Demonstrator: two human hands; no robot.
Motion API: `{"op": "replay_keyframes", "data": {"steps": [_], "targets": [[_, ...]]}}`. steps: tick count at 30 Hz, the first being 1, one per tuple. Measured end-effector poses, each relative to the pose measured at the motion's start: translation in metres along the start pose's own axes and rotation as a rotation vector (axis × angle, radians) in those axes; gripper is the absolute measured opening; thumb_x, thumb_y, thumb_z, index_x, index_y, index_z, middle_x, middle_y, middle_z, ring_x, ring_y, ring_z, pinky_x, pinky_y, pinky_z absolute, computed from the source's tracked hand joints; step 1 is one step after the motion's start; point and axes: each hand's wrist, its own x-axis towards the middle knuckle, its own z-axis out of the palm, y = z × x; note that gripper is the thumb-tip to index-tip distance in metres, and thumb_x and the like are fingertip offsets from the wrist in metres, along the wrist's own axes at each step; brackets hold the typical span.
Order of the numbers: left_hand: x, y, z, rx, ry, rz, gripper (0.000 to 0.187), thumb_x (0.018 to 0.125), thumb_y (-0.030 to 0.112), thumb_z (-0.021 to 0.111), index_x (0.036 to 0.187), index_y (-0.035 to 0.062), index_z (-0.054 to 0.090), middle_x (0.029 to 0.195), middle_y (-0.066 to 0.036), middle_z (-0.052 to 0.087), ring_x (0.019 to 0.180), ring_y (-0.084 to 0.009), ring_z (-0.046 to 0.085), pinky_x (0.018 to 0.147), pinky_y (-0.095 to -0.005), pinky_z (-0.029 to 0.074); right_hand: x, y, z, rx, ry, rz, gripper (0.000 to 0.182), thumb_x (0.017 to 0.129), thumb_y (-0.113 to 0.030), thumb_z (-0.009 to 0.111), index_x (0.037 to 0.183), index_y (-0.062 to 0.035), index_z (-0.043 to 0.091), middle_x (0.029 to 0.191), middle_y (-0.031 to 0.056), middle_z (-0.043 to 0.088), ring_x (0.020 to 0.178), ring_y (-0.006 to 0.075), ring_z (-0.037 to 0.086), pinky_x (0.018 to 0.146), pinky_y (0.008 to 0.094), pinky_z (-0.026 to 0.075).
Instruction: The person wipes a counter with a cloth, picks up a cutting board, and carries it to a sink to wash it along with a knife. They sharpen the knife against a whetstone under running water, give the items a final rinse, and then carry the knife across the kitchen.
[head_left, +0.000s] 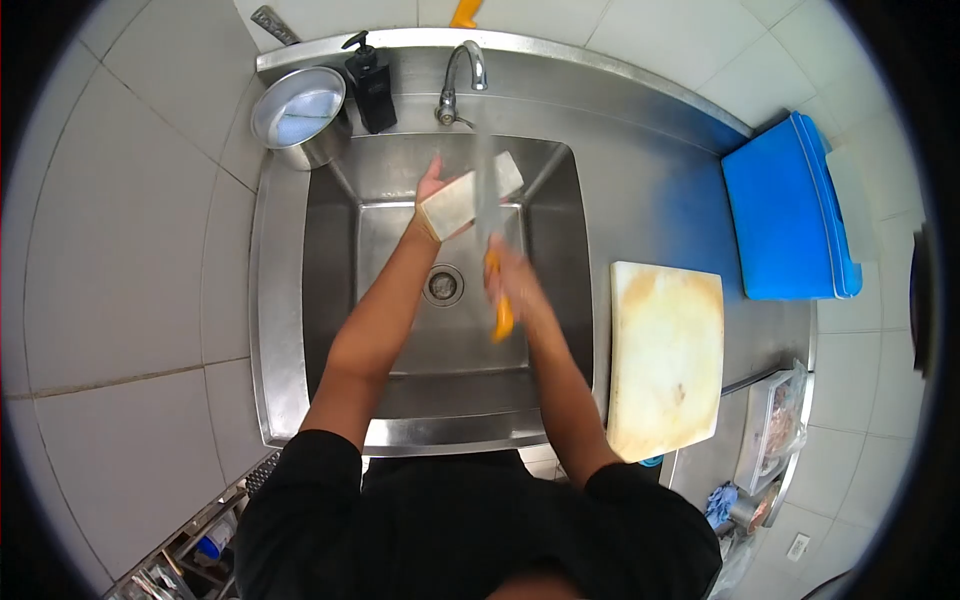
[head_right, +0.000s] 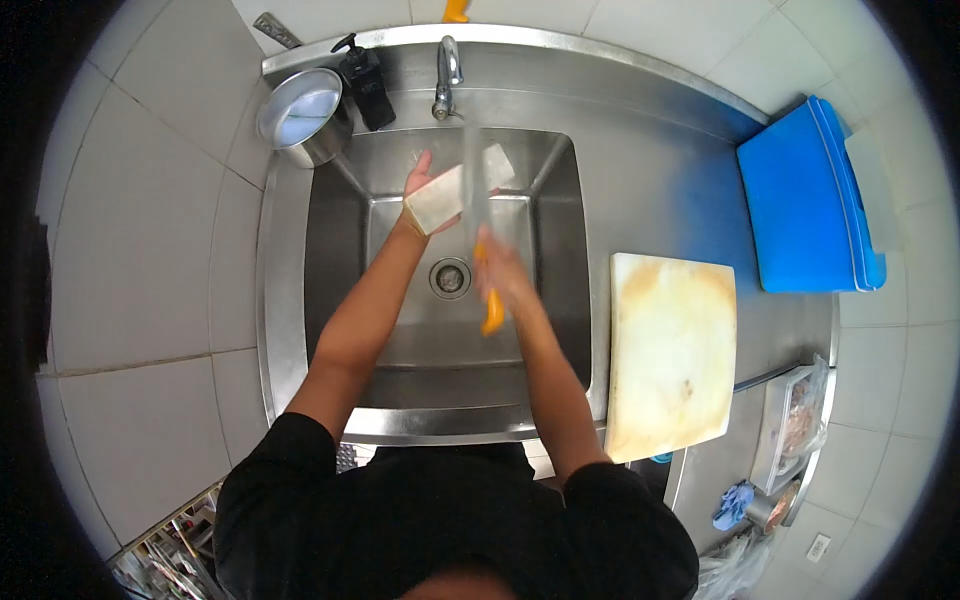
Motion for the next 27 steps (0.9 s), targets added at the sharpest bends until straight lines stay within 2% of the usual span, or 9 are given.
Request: {"op": "replay_keyframes", "data": {"steps": [3, 6, 8, 10, 16, 20, 22, 24, 27], "targets": [[-0.004, 0.016, 0.010, -0.077, 0.102, 0.069, 0.091, 0.086, 0.068, 0.027, 0.140, -0.0052, 0.022, 0.144, -0.025, 0.026, 0.132, -0.0420, 0.027, 0.111, -0.0524, 0.019, -0.068, 0.061, -0.005, -0.154, -0.228, 0.156, 0.049, 0.091, -0.054, 0.044, 0.068, -0.0112, 0.047, 0.049, -0.0006, 0.044, 0.036, 0.0101, 0.041, 0.034, 0.0247, 0.034], [-0.009, 0.001, -0.001, -0.099, 0.149, 0.094, 0.092, 0.086, 0.069, 0.027, 0.139, -0.0051, 0.025, 0.143, -0.023, 0.030, 0.131, -0.0394, 0.030, 0.111, -0.0511, 0.021, -0.039, 0.044, -0.021, -0.264, -0.043, 0.188, 0.049, 0.092, -0.053, 0.043, 0.067, -0.0108, 0.044, 0.047, -0.0018, 0.040, 0.034, 0.0083, 0.038, 0.032, 0.0239, 0.032], [-0.006, -0.014, -0.022, -0.294, -0.183, -0.127, 0.094, 0.085, 0.072, 0.023, 0.138, -0.0055, 0.029, 0.140, -0.022, 0.037, 0.129, -0.0360, 0.037, 0.109, -0.0493, 0.025, 0.009, 0.005, -0.020, 0.046, 0.007, 0.043, 0.048, 0.091, -0.054, 0.045, 0.067, -0.0119, 0.044, 0.048, -0.0024, 0.041, 0.034, 0.0080, 0.037, 0.031, 0.0231, 0.032], [-0.006, -0.018, -0.019, -0.061, -0.115, -0.094, 0.091, 0.086, 0.070, 0.025, 0.137, -0.0052, 0.033, 0.136, -0.019, 0.044, 0.129, -0.0303, 0.039, 0.109, -0.0471, 0.026, 0.041, -0.023, -0.012, 0.222, 0.025, -0.107, 0.047, 0.091, -0.054, 0.046, 0.068, -0.0133, 0.045, 0.048, -0.0026, 0.042, 0.034, 0.0081, 0.037, 0.032, 0.0237, 0.033], [0.008, 0.040, 0.010, -0.051, -0.008, 0.099, 0.095, 0.085, 0.070, 0.026, 0.141, -0.0064, 0.017, 0.145, -0.027, 0.021, 0.129, -0.0495, 0.027, 0.109, -0.0511, 0.023, -0.052, 0.035, -0.002, -0.232, -0.112, 0.126, 0.048, 0.090, -0.054, 0.047, 0.067, -0.0115, 0.046, 0.049, -0.0015, 0.042, 0.036, 0.0095, 0.039, 0.033, 0.0259, 0.033], [0.009, 0.011, -0.025, -0.189, -0.216, -0.100, 0.089, 0.086, 0.068, 0.027, 0.140, -0.0038, 0.027, 0.141, -0.023, 0.034, 0.131, -0.0352, 0.033, 0.107, -0.0477, 0.029, -0.001, 0.007, -0.022, -0.101, 0.005, 0.066, 0.049, 0.089, -0.056, 0.047, 0.069, -0.0114, 0.046, 0.049, -0.0022, 0.042, 0.036, 0.0094, 0.039, 0.033, 0.0248, 0.032], [0.005, -0.005, -0.012, 0.038, 0.038, -0.040, 0.087, 0.087, 0.068, 0.027, 0.139, -0.0025, 0.031, 0.139, -0.020, 0.039, 0.129, -0.0304, 0.039, 0.106, -0.0446, 0.032, 0.033, -0.027, -0.015, 0.167, 0.020, -0.171, 0.048, 0.090, -0.055, 0.046, 0.070, -0.0118, 0.046, 0.049, -0.0020, 0.041, 0.036, 0.0091, 0.039, 0.033, 0.0248, 0.032], [0.008, 0.005, -0.025, -0.068, -0.316, -0.109, 0.088, 0.086, 0.068, 0.027, 0.139, -0.0024, 0.030, 0.139, -0.020, 0.039, 0.129, -0.0311, 0.039, 0.106, -0.0437, 0.032, 0.017, -0.009, -0.013, 0.096, -0.019, -0.096, 0.048, 0.091, -0.055, 0.045, 0.070, -0.0118, 0.046, 0.049, -0.0021, 0.041, 0.036, 0.0090, 0.039, 0.034, 0.0251, 0.032], [-0.001, 0.022, 0.011, -0.136, -0.036, -0.041, 0.088, 0.087, 0.067, 0.026, 0.141, -0.0026, 0.025, 0.143, -0.022, 0.031, 0.134, -0.0351, 0.029, 0.105, -0.0518, 0.031, -0.055, 0.034, -0.011, -0.240, -0.093, 0.121, 0.046, 0.092, -0.053, 0.045, 0.070, -0.0119, 0.046, 0.049, -0.0027, 0.040, 0.036, 0.0086, 0.039, 0.035, 0.0253, 0.033]]}}
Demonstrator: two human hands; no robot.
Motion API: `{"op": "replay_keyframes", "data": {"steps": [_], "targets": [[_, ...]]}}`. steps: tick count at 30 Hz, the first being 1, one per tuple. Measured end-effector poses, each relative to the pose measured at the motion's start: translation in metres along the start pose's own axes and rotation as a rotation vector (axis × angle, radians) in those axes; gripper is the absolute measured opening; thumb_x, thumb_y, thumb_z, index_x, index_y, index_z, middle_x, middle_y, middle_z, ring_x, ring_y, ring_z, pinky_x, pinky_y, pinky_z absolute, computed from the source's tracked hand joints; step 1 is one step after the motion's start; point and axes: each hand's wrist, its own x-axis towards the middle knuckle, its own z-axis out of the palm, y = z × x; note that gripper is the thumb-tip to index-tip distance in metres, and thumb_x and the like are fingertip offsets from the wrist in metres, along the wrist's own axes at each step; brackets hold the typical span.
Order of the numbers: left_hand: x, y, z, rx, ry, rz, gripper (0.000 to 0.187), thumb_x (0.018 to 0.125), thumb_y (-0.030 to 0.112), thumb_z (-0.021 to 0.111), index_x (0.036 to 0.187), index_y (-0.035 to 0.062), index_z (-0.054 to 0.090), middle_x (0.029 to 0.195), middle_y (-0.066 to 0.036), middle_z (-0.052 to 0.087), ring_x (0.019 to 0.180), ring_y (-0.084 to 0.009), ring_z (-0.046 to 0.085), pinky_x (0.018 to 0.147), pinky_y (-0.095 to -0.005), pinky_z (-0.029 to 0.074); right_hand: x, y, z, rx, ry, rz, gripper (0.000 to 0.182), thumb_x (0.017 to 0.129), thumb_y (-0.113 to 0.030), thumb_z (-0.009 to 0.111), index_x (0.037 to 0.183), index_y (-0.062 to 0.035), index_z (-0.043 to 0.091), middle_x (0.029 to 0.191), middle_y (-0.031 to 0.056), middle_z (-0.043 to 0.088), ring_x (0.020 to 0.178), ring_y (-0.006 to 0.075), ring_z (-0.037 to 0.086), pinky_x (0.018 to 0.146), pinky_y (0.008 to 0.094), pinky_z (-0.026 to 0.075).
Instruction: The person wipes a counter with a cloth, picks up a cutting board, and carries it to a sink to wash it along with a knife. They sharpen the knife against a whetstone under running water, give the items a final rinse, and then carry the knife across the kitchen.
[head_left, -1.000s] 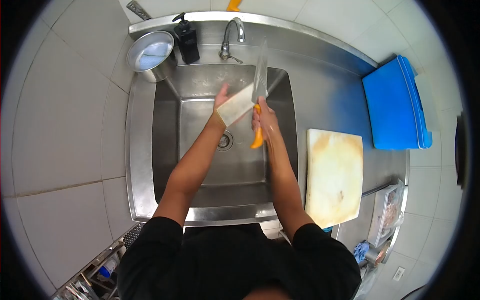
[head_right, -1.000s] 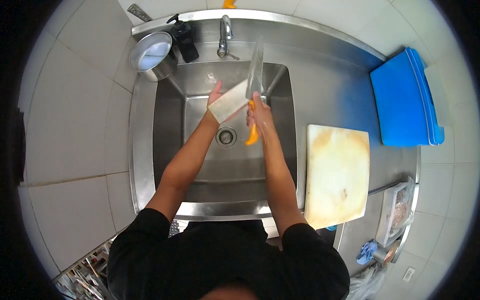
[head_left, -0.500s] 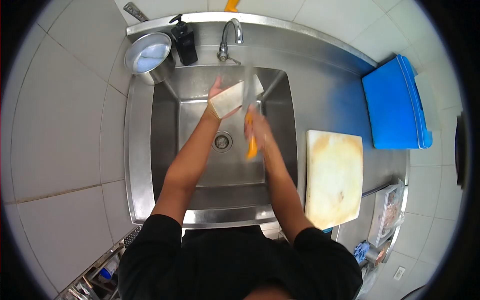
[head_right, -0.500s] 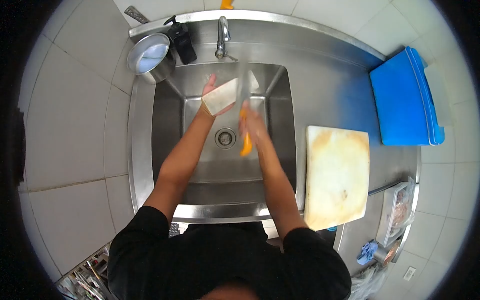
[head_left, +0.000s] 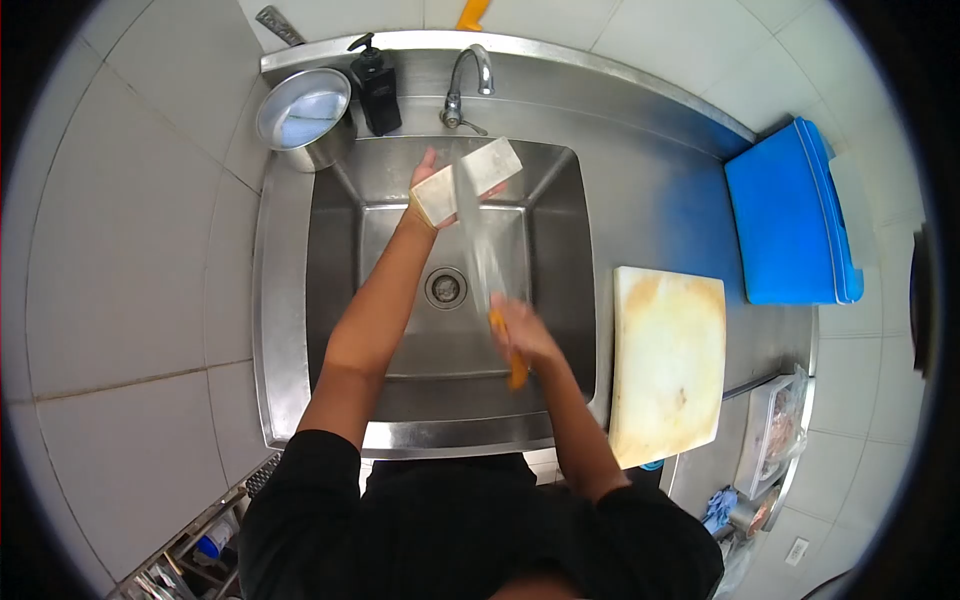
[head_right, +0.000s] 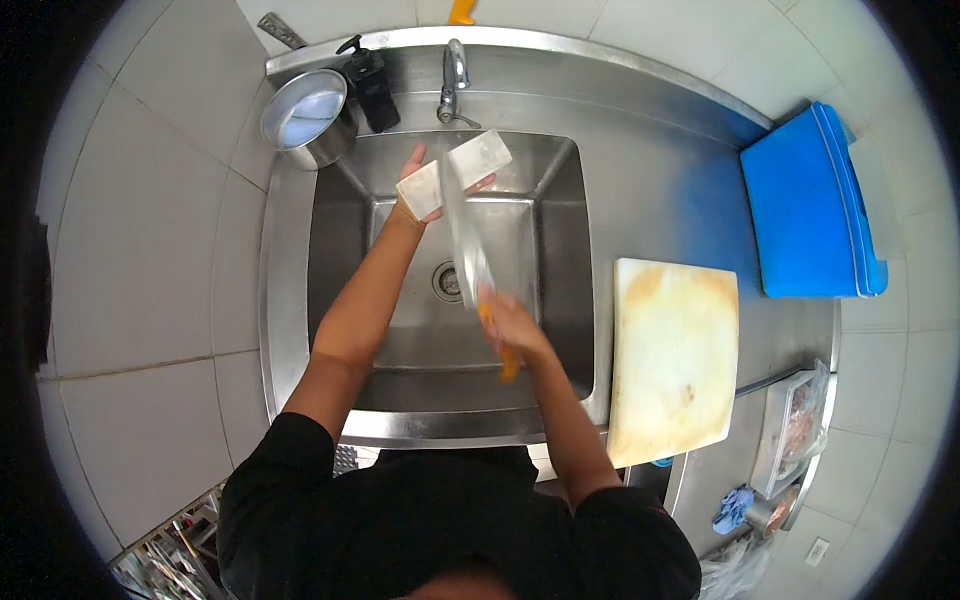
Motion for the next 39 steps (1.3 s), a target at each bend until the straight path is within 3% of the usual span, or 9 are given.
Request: {"op": "replay_keyframes", "data": {"steps": [1, 2, 5, 10, 17, 21, 29, 34, 39], "targets": [[-0.002, 0.006, 0.003, 0.024, 0.044, 0.046, 0.088, 0.087, 0.067, 0.026, 0.141, -0.0027, 0.023, 0.145, -0.022, 0.028, 0.135, -0.0369, 0.025, 0.106, -0.0550, 0.029, -0.017, 0.019, -0.001, 0.046, -0.059, 0.059, 0.046, 0.092, -0.052, 0.045, 0.070, -0.0116, 0.046, 0.049, -0.0029, 0.040, 0.036, 0.0085, 0.039, 0.035, 0.0251, 0.033], [0.002, 0.015, -0.021, 0.080, -0.337, -0.086, 0.087, 0.088, 0.065, 0.027, 0.141, -0.0029, 0.021, 0.146, -0.022, 0.023, 0.135, -0.0406, 0.022, 0.107, -0.0592, 0.022, -0.027, 0.031, -0.005, 0.098, -0.118, 0.122, 0.046, 0.092, -0.051, 0.045, 0.070, -0.0113, 0.047, 0.049, -0.0031, 0.040, 0.036, 0.0085, 0.038, 0.035, 0.0248, 0.032], [-0.002, -0.018, -0.017, 0.116, 0.004, 0.055, 0.085, 0.088, 0.064, 0.028, 0.141, -0.0030, 0.023, 0.144, -0.022, 0.029, 0.134, -0.0377, 0.027, 0.110, -0.0548, 0.018, 0.011, -0.007, -0.023, -0.065, 0.093, -0.011, 0.046, 0.093, -0.050, 0.044, 0.069, -0.0107, 0.047, 0.048, -0.0021, 0.039, 0.036, 0.0090, 0.038, 0.034, 0.0248, 0.032], [0.005, -0.015, -0.037, -0.028, -0.179, -0.079, 0.080, 0.090, 0.057, 0.033, 0.141, -0.0040, 0.023, 0.142, -0.022, 0.032, 0.132, -0.0360, 0.032, 0.111, -0.0485, 0.021, 0.070, -0.066, -0.017, 0.361, 0.122, -0.226, 0.046, 0.094, -0.049, 0.043, 0.070, -0.0103, 0.049, 0.050, -0.0004, 0.042, 0.038, 0.0107, 0.042, 0.035, 0.0253, 0.034], [0.000, 0.000, -0.018, 0.024, -0.035, 0.021, 0.085, 0.087, 0.053, 0.043, 0.142, -0.0057, 0.015, 0.146, -0.026, 0.020, 0.130, -0.0487, 0.025, 0.111, -0.0510, 0.021, -0.005, 0.003, -0.008, -0.157, 0.013, 0.006, 0.048, 0.091, -0.055, 0.045, 0.070, -0.0115, 0.048, 0.050, -0.0013, 0.042, 0.039, 0.0096, 0.043, 0.035, 0.0249, 0.035], [0.002, -0.024, -0.041, -0.238, -0.131, -0.103, 0.081, 0.087, 0.053, 0.041, 0.140, -0.0056, 0.022, 0.143, -0.027, 0.026, 0.127, -0.0509, 0.030, 0.109, -0.0522, 0.024, 0.075, -0.073, -0.023, 0.320, 0.132, -0.268, 0.050, 0.091, -0.055, 0.044, 0.066, -0.0126, 0.044, 0.047, -0.0027, 0.040, 0.035, 0.0090, 0.040, 0.033, 0.0240, 0.032], [0.010, 0.017, -0.009, -0.022, -0.029, 0.092, 0.080, 0.089, 0.053, 0.040, 0.143, -0.0011, 0.018, 0.145, -0.025, 0.023, 0.132, -0.0481, 0.022, 0.107, -0.0547, 0.028, 0.006, 0.007, 0.004, -0.025, 0.019, 0.058, 0.047, 0.090, -0.054, 0.046, 0.072, -0.0109, 0.052, 0.049, -0.0036, 0.044, 0.036, 0.0073, 0.040, 0.032, 0.0233, 0.032], [0.009, -0.013, -0.047, -0.169, -0.240, -0.078, 0.080, 0.090, 0.056, 0.036, 0.141, -0.0042, 0.021, 0.143, -0.025, 0.029, 0.129, -0.0454, 0.032, 0.108, -0.0489, 0.028, 0.085, -0.074, -0.014, 0.390, 0.080, -0.215, 0.050, 0.091, -0.055, 0.044, 0.069, -0.0100, 0.045, 0.048, 0.0001, 0.041, 0.034, 0.0104, 0.039, 0.032, 0.0259, 0.034], [0.006, 0.018, -0.022, 0.105, -0.181, -0.052, 0.082, 0.090, 0.056, 0.036, 0.140, -0.0068, 0.020, 0.143, -0.026, 0.028, 0.130, -0.0451, 0.029, 0.110, -0.0504, 0.023, 0.019, 0.000, 0.013, 0.166, -0.073, 0.005, 0.049, 0.091, -0.054, 0.046, 0.070, -0.0096, 0.048, 0.050, 0.0001, 0.044, 0.035, 0.0108, 0.041, 0.033, 0.0261, 0.035]]}}
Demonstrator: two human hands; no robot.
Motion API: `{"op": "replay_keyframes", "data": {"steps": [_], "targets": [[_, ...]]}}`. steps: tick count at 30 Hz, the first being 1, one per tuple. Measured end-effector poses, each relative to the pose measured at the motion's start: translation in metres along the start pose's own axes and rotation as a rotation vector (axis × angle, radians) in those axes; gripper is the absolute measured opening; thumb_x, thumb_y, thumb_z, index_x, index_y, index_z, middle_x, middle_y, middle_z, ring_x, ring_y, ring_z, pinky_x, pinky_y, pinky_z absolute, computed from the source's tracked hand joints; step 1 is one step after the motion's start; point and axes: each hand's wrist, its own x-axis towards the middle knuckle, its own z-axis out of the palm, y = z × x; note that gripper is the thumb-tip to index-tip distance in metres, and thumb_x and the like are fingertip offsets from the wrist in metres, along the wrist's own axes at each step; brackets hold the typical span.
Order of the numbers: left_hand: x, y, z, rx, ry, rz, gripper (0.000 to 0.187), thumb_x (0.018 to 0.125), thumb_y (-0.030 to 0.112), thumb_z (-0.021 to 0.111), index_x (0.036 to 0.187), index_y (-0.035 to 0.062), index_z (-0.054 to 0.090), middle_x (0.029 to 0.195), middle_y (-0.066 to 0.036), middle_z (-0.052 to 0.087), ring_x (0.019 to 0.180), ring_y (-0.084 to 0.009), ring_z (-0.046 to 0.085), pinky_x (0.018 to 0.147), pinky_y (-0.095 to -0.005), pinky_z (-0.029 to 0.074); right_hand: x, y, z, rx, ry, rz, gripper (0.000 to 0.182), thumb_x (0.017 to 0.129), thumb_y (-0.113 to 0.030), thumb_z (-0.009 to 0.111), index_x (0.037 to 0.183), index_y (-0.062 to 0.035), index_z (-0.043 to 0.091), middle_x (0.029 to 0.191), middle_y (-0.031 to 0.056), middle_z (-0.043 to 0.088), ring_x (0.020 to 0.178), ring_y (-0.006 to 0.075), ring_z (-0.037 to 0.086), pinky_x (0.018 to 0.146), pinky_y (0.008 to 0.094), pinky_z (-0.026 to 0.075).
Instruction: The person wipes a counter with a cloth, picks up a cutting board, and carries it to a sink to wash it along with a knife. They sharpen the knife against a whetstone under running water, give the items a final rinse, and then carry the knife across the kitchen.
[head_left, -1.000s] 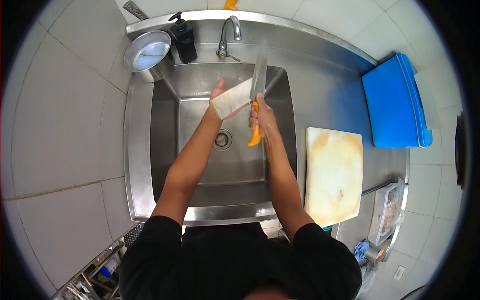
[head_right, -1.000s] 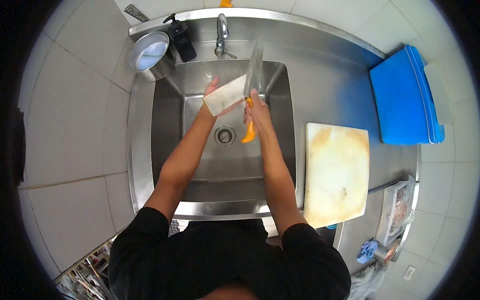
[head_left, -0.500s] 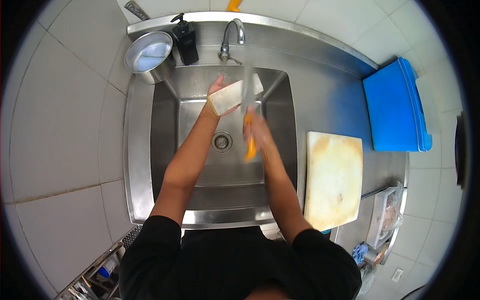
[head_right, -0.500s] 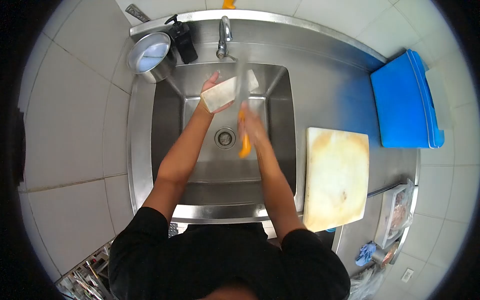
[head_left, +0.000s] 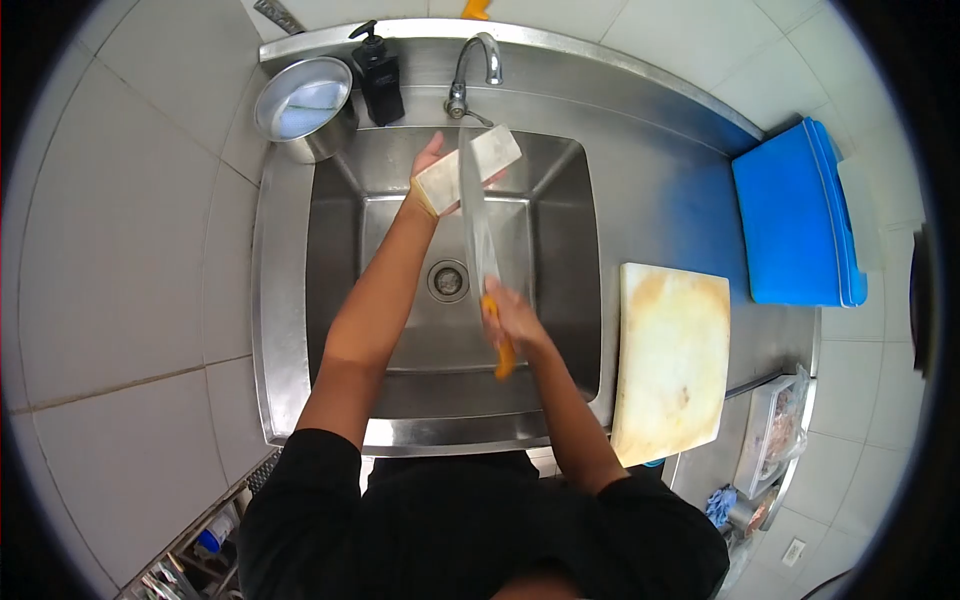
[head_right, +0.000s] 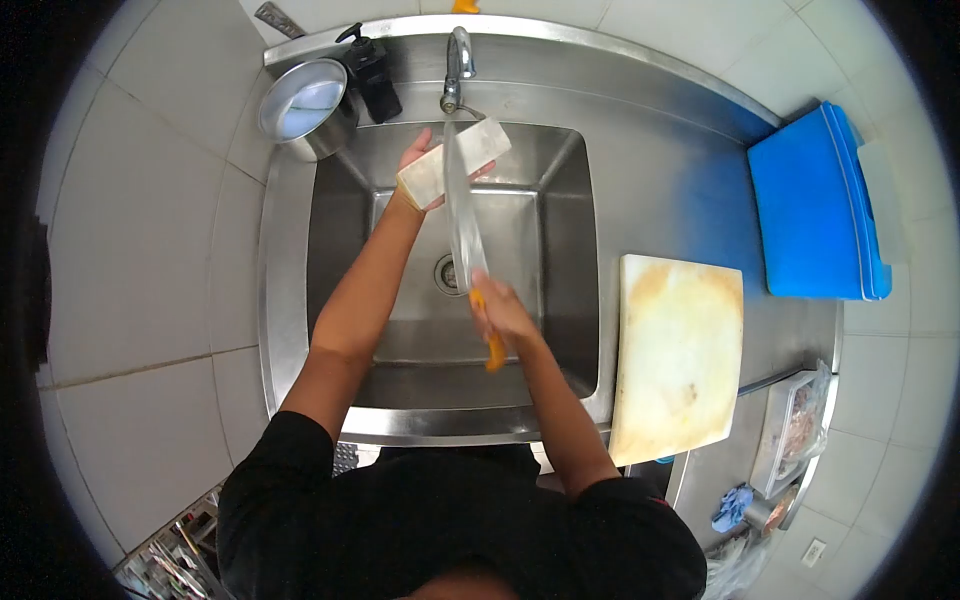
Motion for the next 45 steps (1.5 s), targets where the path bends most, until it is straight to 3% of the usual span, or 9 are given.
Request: {"op": "replay_keyframes", "data": {"steps": [6, 7, 10, 22, 28, 30, 32, 41, 45], "targets": [[-0.011, -0.055, -0.018, -0.200, 0.126, -0.029, 0.079, 0.090, 0.057, 0.035, 0.137, -0.0060, 0.030, 0.136, -0.023, 0.041, 0.128, -0.0339, 0.039, 0.110, -0.0448, 0.025, 0.045, -0.060, -0.036, 0.003, 0.154, -0.180, 0.053, 0.089, -0.058, 0.046, 0.064, -0.0114, 0.045, 0.045, -0.0015, 0.040, 0.032, 0.0096, 0.036, 0.032, 0.0240, 0.032], [-0.005, -0.069, 0.017, 0.137, 0.467, 0.128, 0.078, 0.090, 0.058, 0.033, 0.137, -0.0055, 0.032, 0.132, -0.022, 0.046, 0.125, -0.0288, 0.044, 0.109, -0.0426, 0.027, 0.054, -0.074, -0.037, 0.070, 0.154, -0.277, 0.053, 0.089, -0.058, 0.047, 0.064, -0.0113, 0.045, 0.045, -0.0013, 0.040, 0.032, 0.0094, 0.036, 0.032, 0.0237, 0.032], [0.000, -0.030, 0.004, -0.057, 0.047, -0.031, 0.078, 0.091, 0.056, 0.033, 0.137, -0.0061, 0.031, 0.135, -0.023, 0.043, 0.127, -0.0325, 0.040, 0.109, -0.0456, 0.027, 0.056, -0.048, -0.020, 0.160, 0.134, -0.183, 0.053, 0.089, -0.058, 0.046, 0.064, -0.0115, 0.045, 0.046, -0.0010, 0.041, 0.032, 0.0095, 0.037, 0.032, 0.0242, 0.032], [-0.006, -0.034, 0.002, -0.144, -0.041, -0.057, 0.074, 0.092, 0.053, 0.034, 0.135, -0.0065, 0.034, 0.135, -0.023, 0.043, 0.126, -0.0341, 0.041, 0.111, -0.0424, 0.025, 0.050, -0.061, -0.021, 0.300, 0.187, -0.199, 0.048, 0.089, -0.055, 0.050, 0.070, -0.0107, 0.045, 0.046, -0.0016, 0.040, 0.033, 0.0082, 0.038, 0.031, 0.0241, 0.033], [-0.009, -0.032, 0.006, 0.037, 0.270, 0.187, 0.077, 0.092, 0.053, 0.034, 0.139, -0.0069, 0.025, 0.143, -0.025, 0.030, 0.131, -0.0389, 0.031, 0.110, -0.0483, 0.023, -0.008, 0.004, -0.019, -0.025, 0.060, 0.024, 0.048, 0.090, -0.054, 0.049, 0.072, -0.0092, 0.046, 0.048, -0.0013, 0.040, 0.033, 0.0086, 0.037, 0.032, 0.0232, 0.032], [-0.021, -0.043, -0.037, -0.267, -0.081, 0.054, 0.077, 0.092, 0.053, 0.033, 0.139, -0.0070, 0.024, 0.144, -0.022, 0.029, 0.132, -0.0357, 0.031, 0.111, -0.0497, 0.022, 0.010, -0.032, -0.023, 0.051, 0.165, -0.083, 0.045, 0.091, -0.051, 0.050, 0.070, -0.0114, 0.044, 0.047, -0.0019, 0.039, 0.033, 0.0083, 0.036, 0.032, 0.0240, 0.033], [-0.036, -0.074, 0.000, -0.097, 0.146, 0.142, 0.078, 0.092, 0.054, 0.031, 0.139, -0.0070, 0.024, 0.144, -0.020, 0.030, 0.133, -0.0332, 0.031, 0.111, -0.0500, 0.019, 0.029, -0.058, -0.034, 0.174, 0.205, -0.272, 0.044, 0.091, -0.050, 0.049, 0.073, -0.0103, 0.045, 0.049, -0.0008, 0.042, 0.035, 0.0089, 0.039, 0.035, 0.0246, 0.035], [-0.121, -0.086, 0.013, -0.066, 0.391, 0.318, 0.082, 0.091, 0.057, 0.032, 0.140, -0.0077, 0.021, 0.145, -0.021, 0.027, 0.136, -0.0350, 0.025, 0.113, -0.0489, 0.013, 0.141, -0.118, -0.024, 0.643, 0.059, -0.760, 0.045, 0.097, -0.039, 0.043, 0.110, 0.0035, 0.048, 0.104, 0.0119, 0.057, 0.104, 0.0220, 0.056, 0.091, 0.0360, 0.044], [-0.146, -0.078, 0.028, -0.061, 0.382, 0.390, 0.082, 0.090, 0.058, 0.033, 0.139, -0.0078, 0.022, 0.145, -0.021, 0.028, 0.136, -0.0354, 0.024, 0.113, -0.0492, 0.012, 0.154, -0.140, -0.002, 0.723, 0.146, -0.764, 0.043, 0.098, -0.035, 0.043, 0.109, 0.0063, 0.049, 0.094, 0.0092, 0.056, 0.091, 0.0189, 0.056, 0.089, 0.0339, 0.045]]}}
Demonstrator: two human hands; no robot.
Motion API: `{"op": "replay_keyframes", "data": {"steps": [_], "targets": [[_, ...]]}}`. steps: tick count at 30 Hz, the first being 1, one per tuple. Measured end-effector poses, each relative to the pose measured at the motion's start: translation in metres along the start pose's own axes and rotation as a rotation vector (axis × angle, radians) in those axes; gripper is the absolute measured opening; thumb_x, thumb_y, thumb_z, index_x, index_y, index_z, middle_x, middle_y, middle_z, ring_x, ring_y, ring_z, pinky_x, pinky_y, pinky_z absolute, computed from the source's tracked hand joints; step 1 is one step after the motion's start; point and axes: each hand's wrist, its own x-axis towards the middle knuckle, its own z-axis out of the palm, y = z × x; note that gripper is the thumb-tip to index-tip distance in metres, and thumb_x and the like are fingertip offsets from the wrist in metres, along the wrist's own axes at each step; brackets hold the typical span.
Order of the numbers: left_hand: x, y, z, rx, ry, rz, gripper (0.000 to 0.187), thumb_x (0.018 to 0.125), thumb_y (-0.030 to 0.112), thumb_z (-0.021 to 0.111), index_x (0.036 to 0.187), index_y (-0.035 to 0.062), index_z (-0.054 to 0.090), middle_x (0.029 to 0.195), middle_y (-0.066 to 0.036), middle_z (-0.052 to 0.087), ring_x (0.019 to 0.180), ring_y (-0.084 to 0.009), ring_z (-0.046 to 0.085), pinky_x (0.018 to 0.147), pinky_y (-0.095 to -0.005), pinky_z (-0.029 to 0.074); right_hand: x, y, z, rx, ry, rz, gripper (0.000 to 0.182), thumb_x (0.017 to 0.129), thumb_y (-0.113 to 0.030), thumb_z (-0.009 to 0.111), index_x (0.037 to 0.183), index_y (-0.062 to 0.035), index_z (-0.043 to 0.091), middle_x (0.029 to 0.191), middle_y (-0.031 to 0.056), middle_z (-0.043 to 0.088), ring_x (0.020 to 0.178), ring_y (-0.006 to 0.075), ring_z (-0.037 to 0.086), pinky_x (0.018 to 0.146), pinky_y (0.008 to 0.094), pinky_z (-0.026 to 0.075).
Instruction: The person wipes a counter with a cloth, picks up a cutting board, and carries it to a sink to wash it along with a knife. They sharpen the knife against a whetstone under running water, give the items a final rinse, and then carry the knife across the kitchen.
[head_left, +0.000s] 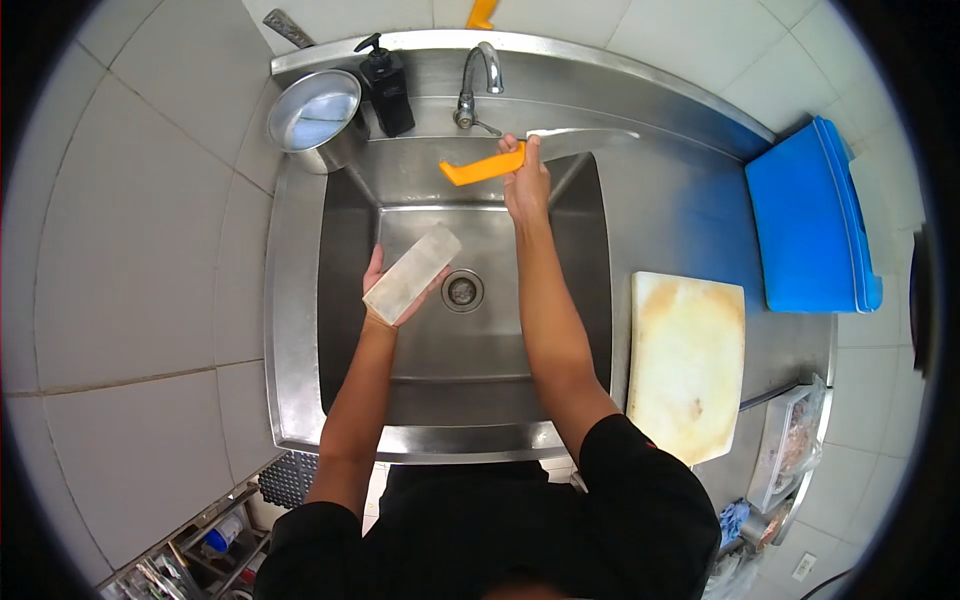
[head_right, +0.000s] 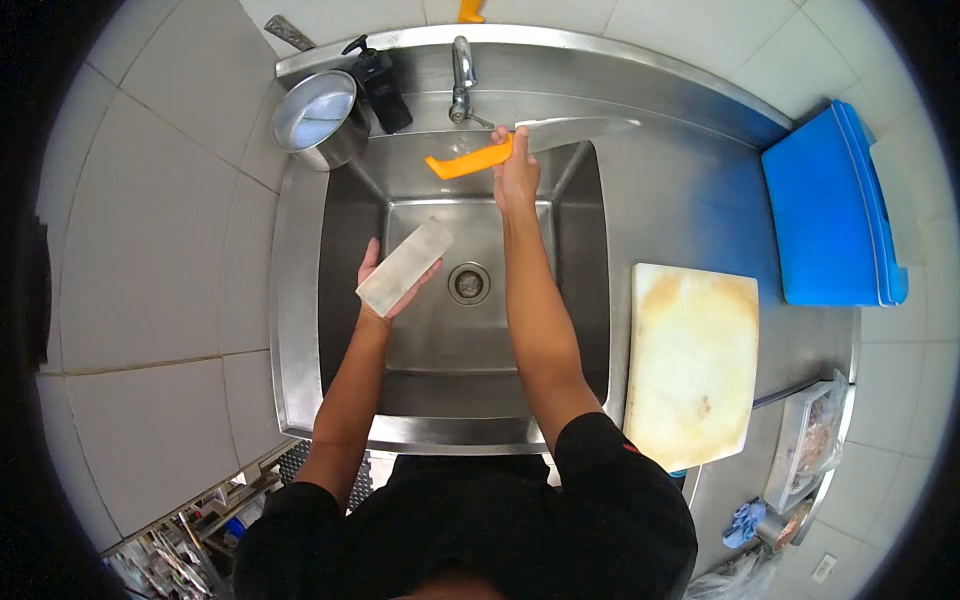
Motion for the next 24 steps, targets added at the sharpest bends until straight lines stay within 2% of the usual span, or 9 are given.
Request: {"op": "replay_keyframes", "data": {"steps": [1, 3, 6, 7, 9, 12, 19, 21, 24], "targets": [[-0.003, 0.004, 0.001, -0.004, 0.024, 0.018, 0.083, 0.090, 0.058, 0.033, 0.139, -0.0077, 0.022, 0.145, -0.021, 0.028, 0.135, -0.0354, 0.025, 0.113, -0.0493, 0.013, 0.007, 0.004, 0.002, 0.003, -0.005, 0.001, 0.043, 0.098, -0.035, 0.043, 0.109, 0.0063, 0.049, 0.094, 0.0092, 0.056, 0.091, 0.0189, 0.056, 0.089, 0.0339, 0.045], [-0.008, 0.008, 0.004, -0.006, 0.044, 0.041, 0.083, 0.090, 0.058, 0.034, 0.139, -0.0075, 0.023, 0.145, -0.021, 0.029, 0.135, -0.0354, 0.025, 0.113, -0.0495, 0.013, 0.016, 0.008, 0.010, -0.030, -0.034, -0.017, 0.039, 0.095, -0.033, 0.051, 0.104, 0.0048, 0.056, 0.086, 0.0077, 0.057, 0.079, 0.0148, 0.055, 0.074, 0.0266, 0.045], [-0.013, 0.010, 0.006, -0.040, 0.054, 0.057, 0.083, 0.090, 0.058, 0.034, 0.140, -0.0070, 0.022, 0.145, -0.021, 0.028, 0.135, -0.0355, 0.025, 0.113, -0.0496, 0.013, 0.019, 0.011, 0.012, -0.133, 0.005, -0.044, 0.038, 0.094, -0.033, 0.052, 0.100, 0.0044, 0.058, 0.081, 0.0062, 0.057, 0.073, 0.0125, 0.054, 0.068, 0.0247, 0.044], [-0.014, 0.011, 0.004, -0.032, 0.052, 0.055, 0.083, 0.090, 0.058, 0.035, 0.139, -0.0070, 0.022, 0.145, -0.021, 0.028, 0.135, -0.0355, 0.026, 0.113, -0.0497, 0.013, 0.020, 0.012, 0.013, -0.135, 0.004, -0.044, 0.038, 0.094, -0.033, 0.052, 0.100, 0.0044, 0.058, 0.081, 0.0062, 0.057, 0.073, 0.0125, 0.054, 0.068, 0.0247, 0.044], [-0.013, 0.011, 0.001, -0.028, 0.050, 0.056, 0.083, 0.090, 0.058, 0.035, 0.139, -0.0070, 0.023, 0.145, -0.021, 0.028, 0.135, -0.0355, 0.026, 0.113, -0.0497, 0.014, 0.020, 0.011, 0.016, -0.107, -0.037, -0.075, 0.044, 0.096, -0.033, 0.048, 0.102, 0.0107, 0.052, 0.083, 0.0085, 0.054, 0.077, 0.0168, 0.053, 0.074, 0.0289, 0.047], [-0.011, 0.008, -0.002, -0.051, 0.072, 0.055, 0.083, 0.089, 0.058, 0.036, 0.139, -0.0072, 0.024, 0.144, -0.021, 0.029, 0.135, -0.0359, 0.026, 0.113, -0.0498, 0.014, 0.021, 0.006, 0.023, -0.064, -0.017, -0.077, 0.037, 0.094, -0.031, 0.053, 0.100, 0.0054, 0.058, 0.080, 0.0056, 0.055, 0.073, 0.0119, 0.053, 0.067, 0.0244, 0.044], [-0.006, 0.003, -0.003, -0.033, 0.072, 0.035, 0.082, 0.090, 0.057, 0.035, 0.139, -0.0069, 0.024, 0.144, -0.021, 0.029, 0.135, -0.0354, 0.025, 0.113, -0.0498, 0.014, 0.023, 0.000, 0.023, -0.086, -0.032, -0.064, 0.038, 0.094, -0.030, 0.053, 0.100, 0.0074, 0.057, 0.083, 0.0069, 0.056, 0.075, 0.0131, 0.054, 0.069, 0.0259, 0.045], [-0.006, 0.004, -0.004, -0.046, 0.081, 0.027, 0.081, 0.090, 0.057, 0.035, 0.139, -0.0067, 0.024, 0.145, -0.021, 0.029, 0.135, -0.0351, 0.025, 0.113, -0.0498, 0.014, 0.025, -0.003, 0.019, -0.098, -0.088, -0.054, 0.047, 0.096, -0.031, 0.050, 0.108, 0.0138, 0.048, 0.086, 0.0093, 0.054, 0.078, 0.0162, 0.053, 0.076, 0.0290, 0.046], [0.001, 0.002, -0.007, -0.045, 0.026, 0.013, 0.080, 0.090, 0.056, 0.036, 0.139, -0.0066, 0.024, 0.145, -0.020, 0.029, 0.135, -0.0348, 0.026, 0.112, -0.0503, 0.014, 0.023, -0.004, 0.018, -0.173, -0.104, -0.046, 0.048, 0.095, -0.031, 0.050, 0.109, 0.0146, 0.047, 0.088, 0.0101, 0.055, 0.078, 0.0159, 0.053, 0.077, 0.0298, 0.047]]}}
